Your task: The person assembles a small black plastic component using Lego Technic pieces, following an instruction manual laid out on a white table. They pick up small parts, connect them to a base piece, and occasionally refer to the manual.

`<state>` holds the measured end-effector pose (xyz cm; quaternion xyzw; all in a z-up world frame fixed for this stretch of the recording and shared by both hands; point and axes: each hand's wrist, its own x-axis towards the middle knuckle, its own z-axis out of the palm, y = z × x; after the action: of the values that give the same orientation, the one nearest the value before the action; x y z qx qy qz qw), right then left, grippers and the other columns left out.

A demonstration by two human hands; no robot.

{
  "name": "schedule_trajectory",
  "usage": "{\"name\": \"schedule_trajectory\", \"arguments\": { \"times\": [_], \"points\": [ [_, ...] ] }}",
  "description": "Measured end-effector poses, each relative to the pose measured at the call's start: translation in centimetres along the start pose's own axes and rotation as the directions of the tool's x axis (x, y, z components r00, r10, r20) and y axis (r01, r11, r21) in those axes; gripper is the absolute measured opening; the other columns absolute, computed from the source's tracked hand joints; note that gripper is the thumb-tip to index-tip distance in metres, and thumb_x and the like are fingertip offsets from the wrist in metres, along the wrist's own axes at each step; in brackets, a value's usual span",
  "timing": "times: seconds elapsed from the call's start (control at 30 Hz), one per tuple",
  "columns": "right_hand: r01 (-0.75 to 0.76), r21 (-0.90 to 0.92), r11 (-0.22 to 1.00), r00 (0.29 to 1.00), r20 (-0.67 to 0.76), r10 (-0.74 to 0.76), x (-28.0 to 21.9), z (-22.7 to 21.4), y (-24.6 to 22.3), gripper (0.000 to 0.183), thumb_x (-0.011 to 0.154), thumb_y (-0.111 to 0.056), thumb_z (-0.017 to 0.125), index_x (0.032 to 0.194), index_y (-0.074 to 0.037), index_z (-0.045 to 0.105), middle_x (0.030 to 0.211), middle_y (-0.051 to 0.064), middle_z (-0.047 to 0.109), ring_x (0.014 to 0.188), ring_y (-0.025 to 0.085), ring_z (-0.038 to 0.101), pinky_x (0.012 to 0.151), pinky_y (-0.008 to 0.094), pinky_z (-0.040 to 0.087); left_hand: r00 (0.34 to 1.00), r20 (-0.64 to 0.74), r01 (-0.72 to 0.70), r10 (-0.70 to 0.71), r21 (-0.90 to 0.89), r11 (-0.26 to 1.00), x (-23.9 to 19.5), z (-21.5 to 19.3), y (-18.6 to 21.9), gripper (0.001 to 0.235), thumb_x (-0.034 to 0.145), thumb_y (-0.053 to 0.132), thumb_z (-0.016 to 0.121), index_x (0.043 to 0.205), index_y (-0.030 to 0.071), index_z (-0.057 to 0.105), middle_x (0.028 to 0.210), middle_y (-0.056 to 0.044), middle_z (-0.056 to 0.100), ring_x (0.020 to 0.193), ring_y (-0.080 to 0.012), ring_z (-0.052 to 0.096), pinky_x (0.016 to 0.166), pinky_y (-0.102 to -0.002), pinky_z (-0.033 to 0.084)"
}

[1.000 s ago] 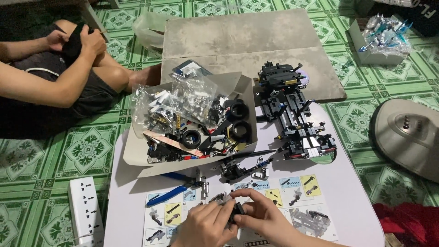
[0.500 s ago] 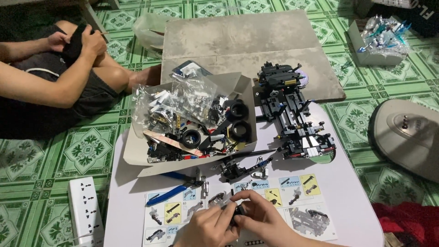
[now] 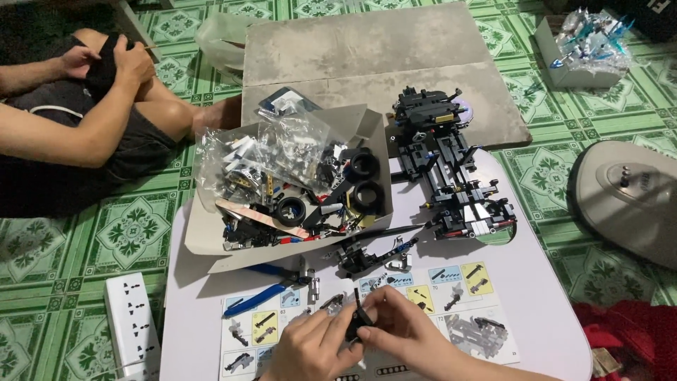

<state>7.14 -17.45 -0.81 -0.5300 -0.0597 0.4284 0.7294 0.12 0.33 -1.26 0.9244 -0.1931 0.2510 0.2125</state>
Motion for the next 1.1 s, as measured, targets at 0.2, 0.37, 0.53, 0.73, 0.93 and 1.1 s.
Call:
{"name": "schedule_trajectory", "arguments": {
  "times": [0.2,0.37,0.53,0.73,0.93,1.1],
  "points": [
    [-0.118,0.029,0.993,0.968,0.224,0.109,0.0,-0.7,-0.1,0.019,0.090,-0.013,0.063,0.082,-0.003,0.049,0.061,0.010,0.052,0.048,0.011,0.038,0.043,0.021,0.031,0.997,-0.049,-0.057,0.057,-0.008,0.998,0.7,-0.9,0.3,0.039,0.094,0.028,0.049,0.106,-0.007,0.062,0.063,-0.008,0.060,0.049,-0.0166,0.051,0.039,-0.030,0.041],
    [-0.070,0.058,0.996,0.975,0.216,0.056,0.0,-0.8,0.1,0.027,0.090,-0.008,0.066,0.074,-0.005,0.044,0.056,0.003,0.036,0.047,0.011,0.034,0.042,0.023,0.025,0.996,-0.045,-0.073,0.072,-0.020,0.997,0.8,-0.9,0.2,0.035,0.089,0.022,0.057,0.108,-0.008,0.061,0.067,-0.009,0.062,0.049,-0.0155,0.052,0.039,-0.029,0.042],
    [-0.110,0.082,0.991,0.977,0.194,0.092,0.2,-1.0,0.5,0.037,0.090,-0.004,0.068,0.070,-0.007,0.037,0.054,0.001,0.026,0.047,0.010,0.023,0.042,0.022,0.021,0.997,0.004,-0.076,0.077,-0.051,0.996,0.7,-1.2,0.0,0.035,0.090,0.020,0.058,0.111,-0.009,0.059,0.069,-0.009,0.062,0.053,-0.0157,0.054,0.043,-0.030,0.044],
    [-0.079,-0.137,0.987,0.996,0.033,0.084,0.0,-0.5,-0.2,0.026,0.084,-0.007,0.073,0.069,-0.003,0.052,0.046,0.006,0.052,0.043,0.011,0.052,0.045,0.024,0.041,0.992,0.125,-0.025,0.033,-0.065,0.998,-0.1,-0.3,-0.2,0.043,0.082,0.015,0.067,0.117,-0.007,0.056,0.062,-0.006,0.054,0.052,-0.0157,0.050,0.043,-0.031,0.044],
    [0.101,-0.598,0.795,0.995,0.041,-0.096,-0.2,-0.3,-0.8,0.029,0.086,-0.025,0.071,0.069,-0.010,0.053,0.050,0.000,0.043,0.047,0.008,0.036,0.044,0.026,0.029,0.985,0.170,-0.020,0.024,-0.024,0.999,0.0,-0.4,-0.1,0.038,0.087,0.020,0.063,0.114,-0.004,0.058,0.065,-0.005,0.058,0.054,-0.0160,0.054,0.049,-0.032,0.047],
    [0.101,-0.573,0.813,0.991,0.128,-0.033,-0.1,-0.4,-2.0,0.030,0.092,-0.025,0.063,0.071,-0.009,0.048,0.053,0.000,0.045,0.049,0.008,0.037,0.045,0.025,0.029,0.985,0.166,-0.052,0.052,0.000,0.999,-0.1,0.0,-0.4,0.044,0.084,0.019,0.064,0.118,-0.008,0.054,0.069,-0.006,0.062,0.057,-0.0149,0.056,0.051,-0.032,0.049]
  ]
}}
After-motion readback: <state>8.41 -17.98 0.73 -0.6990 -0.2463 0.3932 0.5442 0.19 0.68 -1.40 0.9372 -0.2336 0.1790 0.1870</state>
